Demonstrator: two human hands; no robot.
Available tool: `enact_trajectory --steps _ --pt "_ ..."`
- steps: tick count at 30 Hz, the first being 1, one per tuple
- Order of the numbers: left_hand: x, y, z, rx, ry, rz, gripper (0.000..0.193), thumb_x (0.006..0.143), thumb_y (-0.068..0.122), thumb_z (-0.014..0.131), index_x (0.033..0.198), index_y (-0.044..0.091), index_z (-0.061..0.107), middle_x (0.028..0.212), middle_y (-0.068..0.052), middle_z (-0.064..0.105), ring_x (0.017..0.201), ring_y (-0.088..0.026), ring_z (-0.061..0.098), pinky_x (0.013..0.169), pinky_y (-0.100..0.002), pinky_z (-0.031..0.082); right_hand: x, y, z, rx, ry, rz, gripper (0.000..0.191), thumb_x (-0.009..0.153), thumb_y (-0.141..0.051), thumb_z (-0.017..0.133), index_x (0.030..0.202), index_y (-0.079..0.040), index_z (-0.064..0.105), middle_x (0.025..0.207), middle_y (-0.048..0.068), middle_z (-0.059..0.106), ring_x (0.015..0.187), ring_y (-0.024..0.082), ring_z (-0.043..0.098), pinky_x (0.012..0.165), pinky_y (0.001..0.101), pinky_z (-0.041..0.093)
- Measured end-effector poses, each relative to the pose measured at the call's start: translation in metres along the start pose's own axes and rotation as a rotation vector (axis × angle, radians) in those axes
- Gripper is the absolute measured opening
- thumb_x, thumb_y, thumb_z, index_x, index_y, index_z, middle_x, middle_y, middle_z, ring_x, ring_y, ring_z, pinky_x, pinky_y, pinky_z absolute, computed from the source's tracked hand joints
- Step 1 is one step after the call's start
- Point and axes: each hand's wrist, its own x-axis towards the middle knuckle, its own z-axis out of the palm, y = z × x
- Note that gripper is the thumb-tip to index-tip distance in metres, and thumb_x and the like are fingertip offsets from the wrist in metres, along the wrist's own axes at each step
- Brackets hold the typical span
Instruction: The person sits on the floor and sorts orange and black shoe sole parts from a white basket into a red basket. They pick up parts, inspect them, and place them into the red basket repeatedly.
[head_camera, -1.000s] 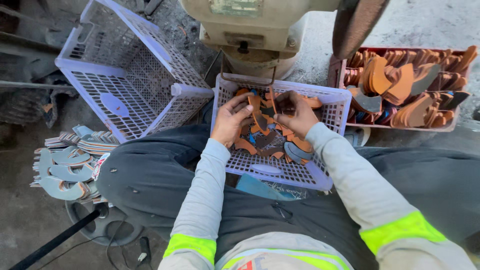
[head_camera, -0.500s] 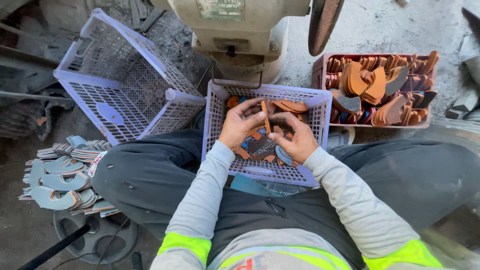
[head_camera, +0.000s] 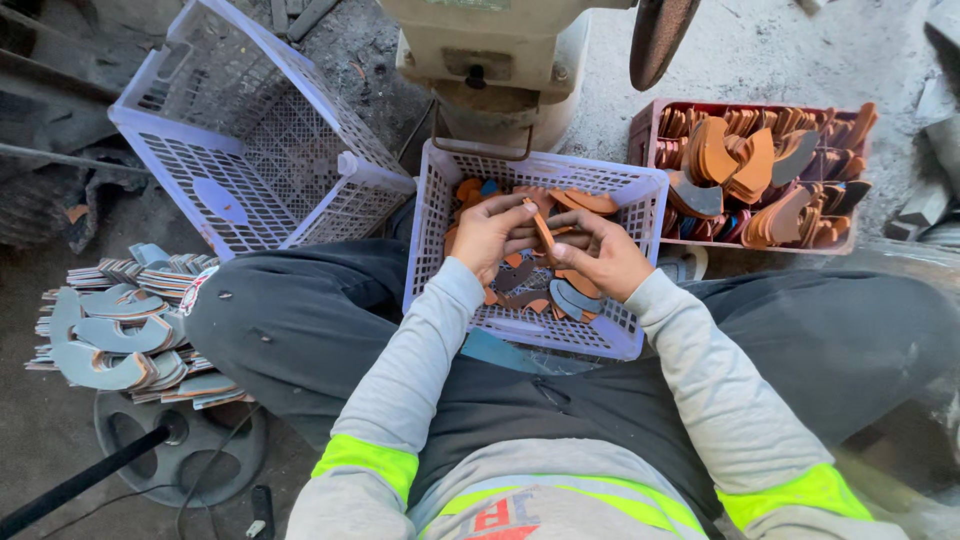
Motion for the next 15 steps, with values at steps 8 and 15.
enact_trajectory --steps 8,15 --pt "-0.002 0.001 0.01 0.288 0.055 0.172 0.033 0.103 0.02 0.062 0.129 0.004 0.072 0.091 -0.007 0.075 0.074 -0.014 0.069 0.064 -0.026 0.057 -0.006 -0.006 -0.006 0.329 -0.025 0.061 0.05 0.097 -0.018 0.063 0.139 -0.001 0.044 0.128 0.018 0.065 0.119 0.035 0.069 0.101 0.0461 0.056" --pt "-0.011 0.013 0.008 0.314 0.03 0.14 0.034 0.101 0.019 0.061 0.131 0.008 0.071 0.088 -0.004 0.073 0.074 -0.011 0.067 0.064 -0.025 0.057 -0.009 -0.016 -0.004 0.343 -0.072 0.022 0.051 0.099 -0.022 0.062 0.142 0.0 0.044 0.13 0.019 0.061 0.123 0.039 0.064 0.107 0.0517 0.054"
